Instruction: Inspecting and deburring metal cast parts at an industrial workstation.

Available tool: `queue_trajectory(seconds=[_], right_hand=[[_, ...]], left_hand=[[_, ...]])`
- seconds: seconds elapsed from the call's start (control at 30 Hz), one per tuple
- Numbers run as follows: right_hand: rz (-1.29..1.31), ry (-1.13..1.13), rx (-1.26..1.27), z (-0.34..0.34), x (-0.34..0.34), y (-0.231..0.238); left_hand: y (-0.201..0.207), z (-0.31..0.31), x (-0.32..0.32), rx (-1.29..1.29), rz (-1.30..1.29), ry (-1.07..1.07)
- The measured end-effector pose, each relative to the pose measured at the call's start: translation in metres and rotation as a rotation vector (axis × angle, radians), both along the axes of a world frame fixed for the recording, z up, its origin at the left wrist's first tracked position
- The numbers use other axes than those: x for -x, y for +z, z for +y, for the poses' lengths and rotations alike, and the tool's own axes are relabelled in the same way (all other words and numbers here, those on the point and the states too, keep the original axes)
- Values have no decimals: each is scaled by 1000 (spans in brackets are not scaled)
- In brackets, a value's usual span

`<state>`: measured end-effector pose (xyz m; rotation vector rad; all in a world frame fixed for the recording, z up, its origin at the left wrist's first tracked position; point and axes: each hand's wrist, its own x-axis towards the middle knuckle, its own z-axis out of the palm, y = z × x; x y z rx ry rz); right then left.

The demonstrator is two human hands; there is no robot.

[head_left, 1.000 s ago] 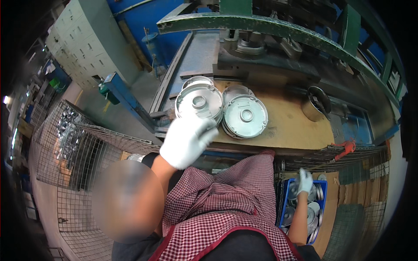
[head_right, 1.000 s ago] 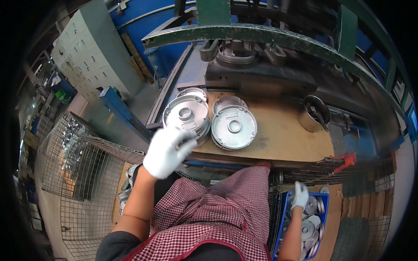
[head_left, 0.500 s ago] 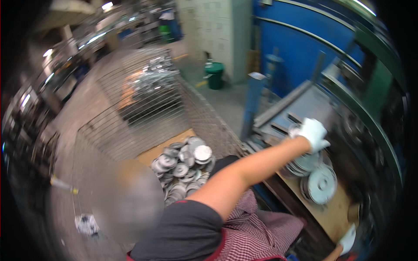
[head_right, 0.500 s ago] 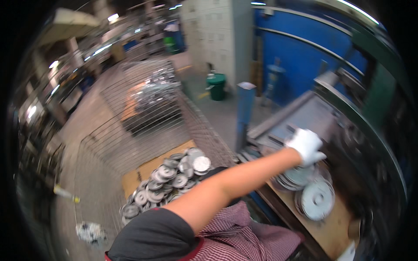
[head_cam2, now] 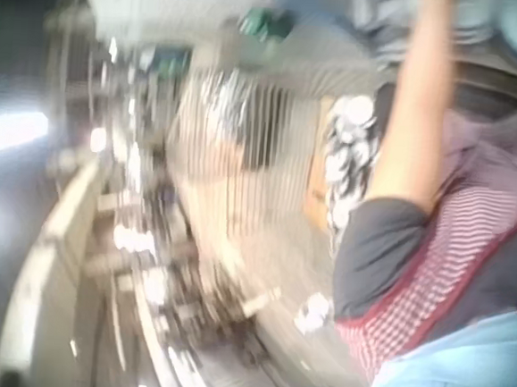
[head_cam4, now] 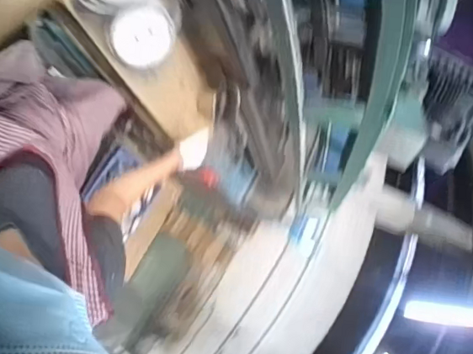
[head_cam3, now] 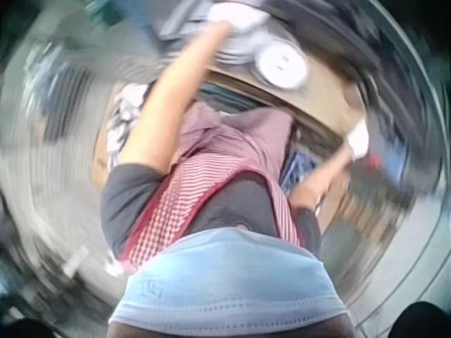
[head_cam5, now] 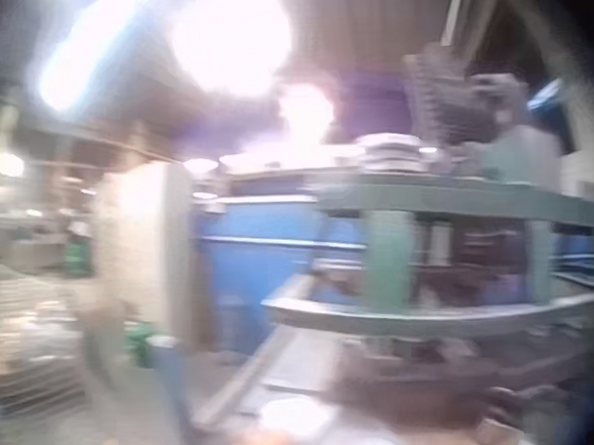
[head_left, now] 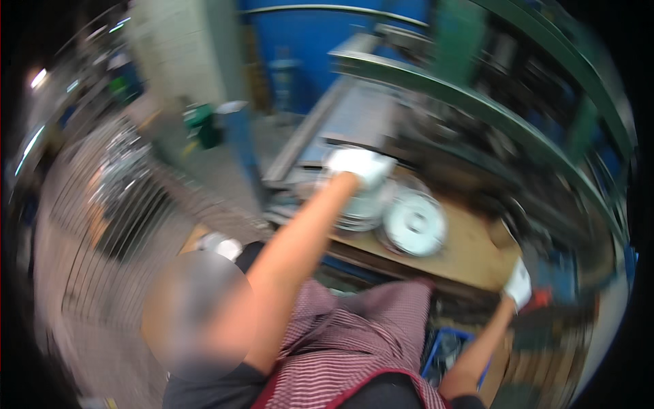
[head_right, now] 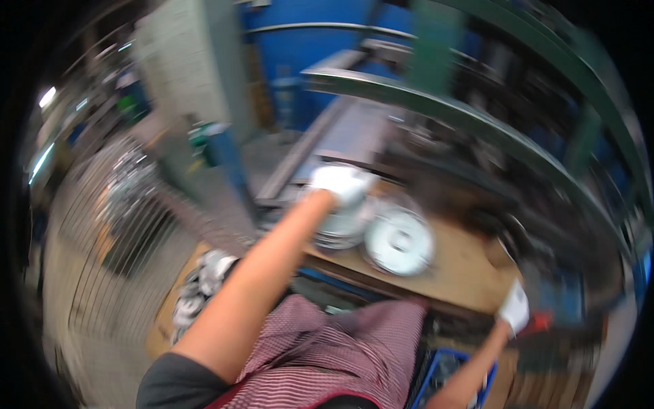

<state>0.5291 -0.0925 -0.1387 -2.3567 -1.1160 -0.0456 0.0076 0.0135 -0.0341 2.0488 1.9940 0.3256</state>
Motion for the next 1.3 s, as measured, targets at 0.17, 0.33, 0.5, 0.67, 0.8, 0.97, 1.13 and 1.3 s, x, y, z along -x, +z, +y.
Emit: queue_trajectory(seconds=[0.17,0.33,0.5,0.67,0.8,0.97,1.13,1.3], right_hand=[[-96,-112,-32,-3,22,11],[-118,-78,-58,-5,26,12],[-50,-111,-32,-5,39,27],[-63,114,-69,6,57,70],[-220,177,96,30,58,86],[-131,177,210,53,43,82],[10,42,-82,39,49,89],[33,275,-372,66,83,125]], left_hand=[[-8,8,4,-57,12,-11],[-8,8,4,-39,-2,8],[-6,5,3,-59,6,-6],[-3,3,0,-77,-19,-6],[-3,6,-2,-30,19,-16],[-6,6,0,-74,17,3],[-7,5,0,-85,20,8],[-5,5,-2,-107,36,8]])
